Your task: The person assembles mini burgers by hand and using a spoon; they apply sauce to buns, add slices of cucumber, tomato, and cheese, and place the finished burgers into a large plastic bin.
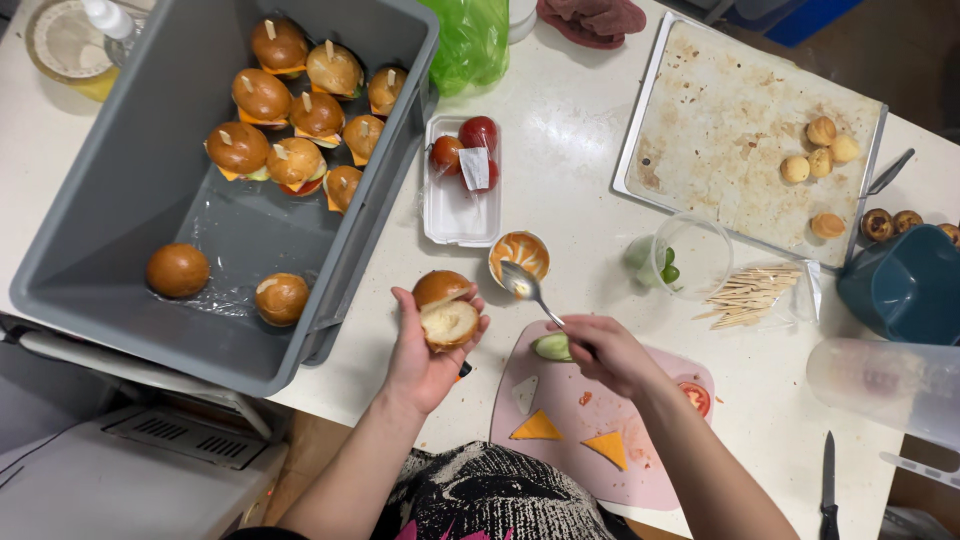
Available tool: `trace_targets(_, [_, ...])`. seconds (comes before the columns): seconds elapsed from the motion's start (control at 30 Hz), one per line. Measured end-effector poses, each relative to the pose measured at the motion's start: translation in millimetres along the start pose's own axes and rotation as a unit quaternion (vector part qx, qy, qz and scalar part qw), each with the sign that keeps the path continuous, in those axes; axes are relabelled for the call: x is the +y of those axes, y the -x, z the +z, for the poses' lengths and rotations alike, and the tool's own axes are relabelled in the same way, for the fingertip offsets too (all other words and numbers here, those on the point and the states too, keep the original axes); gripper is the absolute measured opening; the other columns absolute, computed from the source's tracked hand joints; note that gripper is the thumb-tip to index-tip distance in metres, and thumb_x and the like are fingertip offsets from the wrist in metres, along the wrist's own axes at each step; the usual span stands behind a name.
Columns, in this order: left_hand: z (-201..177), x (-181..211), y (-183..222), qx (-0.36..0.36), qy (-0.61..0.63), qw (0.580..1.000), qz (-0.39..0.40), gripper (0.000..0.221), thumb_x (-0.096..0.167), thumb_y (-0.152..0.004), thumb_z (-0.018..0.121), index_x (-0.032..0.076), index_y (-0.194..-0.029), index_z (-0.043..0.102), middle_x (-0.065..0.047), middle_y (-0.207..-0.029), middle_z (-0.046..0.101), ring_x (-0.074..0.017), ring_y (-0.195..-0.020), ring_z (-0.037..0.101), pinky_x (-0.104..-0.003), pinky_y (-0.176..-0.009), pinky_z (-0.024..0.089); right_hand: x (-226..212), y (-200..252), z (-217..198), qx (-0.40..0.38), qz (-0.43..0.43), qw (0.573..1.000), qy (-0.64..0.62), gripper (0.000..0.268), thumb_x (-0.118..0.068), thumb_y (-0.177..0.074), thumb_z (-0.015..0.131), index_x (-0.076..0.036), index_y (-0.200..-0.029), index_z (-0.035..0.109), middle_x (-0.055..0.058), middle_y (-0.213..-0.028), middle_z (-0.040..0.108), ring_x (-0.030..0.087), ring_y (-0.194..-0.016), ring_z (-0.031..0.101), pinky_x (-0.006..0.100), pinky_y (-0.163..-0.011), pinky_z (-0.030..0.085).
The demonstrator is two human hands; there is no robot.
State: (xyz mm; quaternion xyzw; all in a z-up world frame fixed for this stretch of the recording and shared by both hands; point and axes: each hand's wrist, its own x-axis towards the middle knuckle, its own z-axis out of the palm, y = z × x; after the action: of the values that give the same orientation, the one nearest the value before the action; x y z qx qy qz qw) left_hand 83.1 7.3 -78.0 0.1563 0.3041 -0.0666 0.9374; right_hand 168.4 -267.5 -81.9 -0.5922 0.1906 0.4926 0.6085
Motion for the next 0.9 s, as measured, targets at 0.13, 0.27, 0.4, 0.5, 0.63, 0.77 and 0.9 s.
trace_targets(0.13, [9.1,-13.8,6.7,0.029,-0.02,0.999,-0.015,0.088,0.073,-0.092,0.037,-0.004,-0.131,0.055,-0.015,-0.121,0.065,-0.0251,-0.115,0.065,-0.044,-0.103,0.055,16.5,60.3,-14.3,0.017,-0.13,0.989,0.06,0.026,-0.017,-0.104,0.059,0.006,-0.106,0.069,-0.002,-0.055,0.043,0.008,-0.047,0.034,0.025,-0.042,0.026])
trace_targets(0.27, [23.0,-36.4,22.6,0.011,-0.079,0.995,-0.054,0.082,0.071,-0.092,0.035,0.003,-0.134,0.055,-0.014,-0.123,0.066,-0.026,-0.118,0.065,-0.043,-0.103,0.054,11.2,128.6,-9.0,0.107,-0.234,0.924,0.281,0.026,-0.012,-0.094,0.066,0.001,-0.113,0.077,0.002,-0.061,0.059,0.011,-0.052,0.05,0.027,-0.045,0.04])
trace_targets(0.4, [42.4,-53.5,45.2,-0.054,-0.133,0.988,-0.054,0.069,0.062,-0.095,0.043,0.007,-0.135,0.055,-0.012,-0.126,0.066,-0.0251,-0.118,0.065,-0.042,-0.102,0.055,-12.4,193.3,16.0,0.211,-0.319,0.718,0.582,0.029,-0.016,-0.082,0.072,-0.014,-0.11,0.079,0.007,-0.072,0.074,0.021,-0.052,0.066,0.032,-0.053,0.053])
trace_targets(0.5, [56.7,-65.1,61.9,-0.12,-0.142,0.981,-0.063,0.061,0.057,-0.091,0.054,0.01,-0.131,0.052,-0.014,-0.117,0.066,-0.0289,-0.106,0.067,-0.048,-0.088,0.062,-20.4,221.7,31.9,0.217,-0.347,0.605,0.683,0.038,-0.023,-0.08,0.076,-0.018,-0.117,0.075,0.005,-0.086,0.075,0.027,-0.06,0.069,0.038,-0.053,0.055])
trace_targets(0.63, [59.9,-72.0,73.5,-0.122,-0.204,0.969,-0.063,0.07,0.058,-0.085,0.059,0.011,-0.136,0.052,-0.008,-0.124,0.065,-0.0237,-0.112,0.066,-0.037,-0.091,0.06,-26.1,240.0,31.7,0.152,-0.228,0.475,0.836,0.057,-0.026,-0.084,0.067,-0.026,-0.142,0.064,-0.003,-0.096,0.069,0.018,-0.075,0.069,0.036,-0.062,0.057])
trace_targets(0.77, [55.9,-75.3,74.4,-0.2,-0.246,0.948,0.0,0.08,0.062,-0.084,0.066,0.005,-0.139,0.052,-0.007,-0.129,0.061,-0.0183,-0.12,0.061,-0.034,-0.103,0.055,-47.5,260.3,22.7,0.082,-0.202,0.402,0.889,0.059,-0.027,-0.082,0.063,-0.024,-0.141,0.059,-0.007,-0.095,0.064,0.014,-0.084,0.067,0.034,-0.064,0.055])
trace_targets(0.9, [54.1,-74.7,79.6,-0.201,-0.289,0.935,0.043,0.085,0.065,-0.082,0.067,0.002,-0.138,0.053,-0.005,-0.134,0.058,-0.0158,-0.124,0.058,-0.032,-0.107,0.049,-41.7,261.7,34.6,0.133,-0.234,0.35,0.897,0.073,-0.024,-0.075,0.062,-0.019,-0.148,0.058,-0.001,-0.102,0.066,0.015,-0.085,0.068,0.032,-0.063,0.055])
